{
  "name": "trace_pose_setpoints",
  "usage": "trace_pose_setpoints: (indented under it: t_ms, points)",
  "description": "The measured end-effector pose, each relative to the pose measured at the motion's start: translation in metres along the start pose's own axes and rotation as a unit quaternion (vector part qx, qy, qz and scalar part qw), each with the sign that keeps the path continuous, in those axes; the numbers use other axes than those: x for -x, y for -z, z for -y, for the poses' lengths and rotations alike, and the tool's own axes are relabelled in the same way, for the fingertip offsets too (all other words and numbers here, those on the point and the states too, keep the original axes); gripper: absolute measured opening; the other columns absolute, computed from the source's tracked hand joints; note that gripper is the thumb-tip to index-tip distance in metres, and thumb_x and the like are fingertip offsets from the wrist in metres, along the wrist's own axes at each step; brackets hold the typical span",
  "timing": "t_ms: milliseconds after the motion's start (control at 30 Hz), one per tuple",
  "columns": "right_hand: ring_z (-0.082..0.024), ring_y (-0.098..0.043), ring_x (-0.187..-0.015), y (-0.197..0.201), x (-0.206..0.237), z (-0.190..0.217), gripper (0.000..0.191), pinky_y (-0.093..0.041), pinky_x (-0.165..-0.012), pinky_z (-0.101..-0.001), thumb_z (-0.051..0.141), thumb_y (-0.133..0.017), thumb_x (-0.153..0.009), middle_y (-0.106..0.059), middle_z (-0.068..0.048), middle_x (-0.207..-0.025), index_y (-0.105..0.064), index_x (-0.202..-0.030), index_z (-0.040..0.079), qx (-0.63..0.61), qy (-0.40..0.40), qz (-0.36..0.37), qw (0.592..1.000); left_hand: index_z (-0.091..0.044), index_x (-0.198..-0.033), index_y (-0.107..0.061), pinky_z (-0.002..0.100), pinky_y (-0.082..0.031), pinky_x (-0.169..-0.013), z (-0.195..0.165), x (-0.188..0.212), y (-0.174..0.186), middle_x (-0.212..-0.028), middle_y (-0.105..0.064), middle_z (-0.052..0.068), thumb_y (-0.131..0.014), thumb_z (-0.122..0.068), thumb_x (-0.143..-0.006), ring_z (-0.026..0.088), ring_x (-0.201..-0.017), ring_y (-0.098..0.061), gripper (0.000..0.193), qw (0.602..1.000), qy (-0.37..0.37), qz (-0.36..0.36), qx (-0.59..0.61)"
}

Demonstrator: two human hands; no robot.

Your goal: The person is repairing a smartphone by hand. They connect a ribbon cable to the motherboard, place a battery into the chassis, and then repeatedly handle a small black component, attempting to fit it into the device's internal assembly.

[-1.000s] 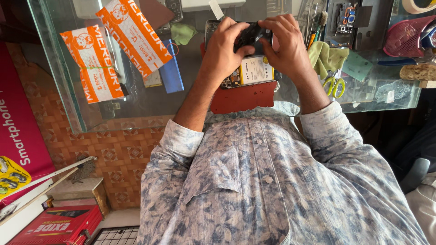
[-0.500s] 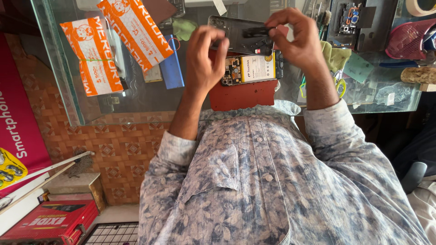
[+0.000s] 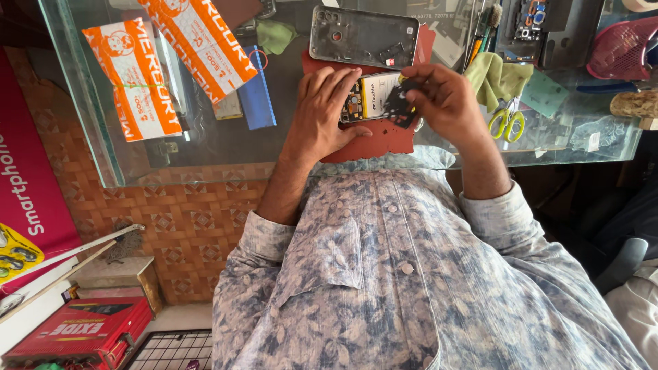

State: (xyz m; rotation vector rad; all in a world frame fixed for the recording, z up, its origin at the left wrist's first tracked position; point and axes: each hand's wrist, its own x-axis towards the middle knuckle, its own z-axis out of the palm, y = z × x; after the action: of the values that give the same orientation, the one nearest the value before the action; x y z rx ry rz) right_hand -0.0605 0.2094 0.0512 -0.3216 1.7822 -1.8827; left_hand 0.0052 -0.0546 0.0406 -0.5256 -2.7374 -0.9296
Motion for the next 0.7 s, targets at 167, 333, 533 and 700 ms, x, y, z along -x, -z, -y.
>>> trace_pose_setpoints:
  t_ms: [167, 333, 533, 700]
  points:
    - [-0.012, -0.071, -0.100, -0.006, 0.009, -0.001, 0.034, -0.063, -0.085, -0.0263, -0.009, -0.070, -0.097, -0.071, -0.010, -0.113, -0.057, -0.129, -0.006, 0.050, 0.017, 0.009, 0.999, -0.004, -0.155, -0.041, 0.048, -0.042, -0.117, 0.000, 0.008, -0.005, -0.139, -0.056, 0.013, -0.082, -0.060, -0.082, 0.032, -0.132, -0.054, 0.100, 0.996, 0.024, 0.025, 0.078]
    - [-0.021, -0.073, -0.100, -0.022, 0.021, 0.011, 0.033, -0.063, -0.079, -0.0264, -0.004, -0.079, -0.090, -0.063, -0.015, -0.125, -0.068, -0.121, -0.002, 0.313, 0.095, -0.019, 0.945, -0.003, -0.151, -0.043, 0.047, -0.046, -0.119, 0.001, 0.020, -0.005, -0.150, -0.053, 0.014, -0.083, -0.052, -0.086, 0.036, -0.140, -0.051, 0.090, 0.995, 0.016, -0.013, 0.102]
    - [-0.037, -0.059, -0.121, -0.028, 0.032, 0.020, 0.062, -0.054, -0.098, -0.0462, 0.015, -0.092, -0.076, -0.053, -0.019, -0.135, -0.068, -0.131, -0.001, 0.430, 0.175, 0.031, 0.885, -0.002, -0.142, -0.056, 0.046, -0.048, -0.118, -0.002, 0.029, -0.007, -0.151, -0.053, 0.013, -0.084, -0.044, -0.091, 0.035, -0.141, -0.051, 0.072, 0.999, 0.020, -0.016, 0.043]
    - [-0.038, -0.053, -0.128, -0.026, 0.033, 0.023, 0.065, -0.050, -0.107, -0.0488, 0.019, -0.092, -0.076, -0.055, -0.017, -0.139, -0.068, -0.134, 0.001, 0.461, 0.174, 0.036, 0.870, -0.001, -0.143, -0.054, 0.047, -0.046, -0.119, -0.001, 0.028, -0.004, -0.152, -0.052, 0.014, -0.082, -0.048, -0.093, 0.035, -0.142, -0.050, 0.075, 0.999, 0.013, -0.010, 0.031]
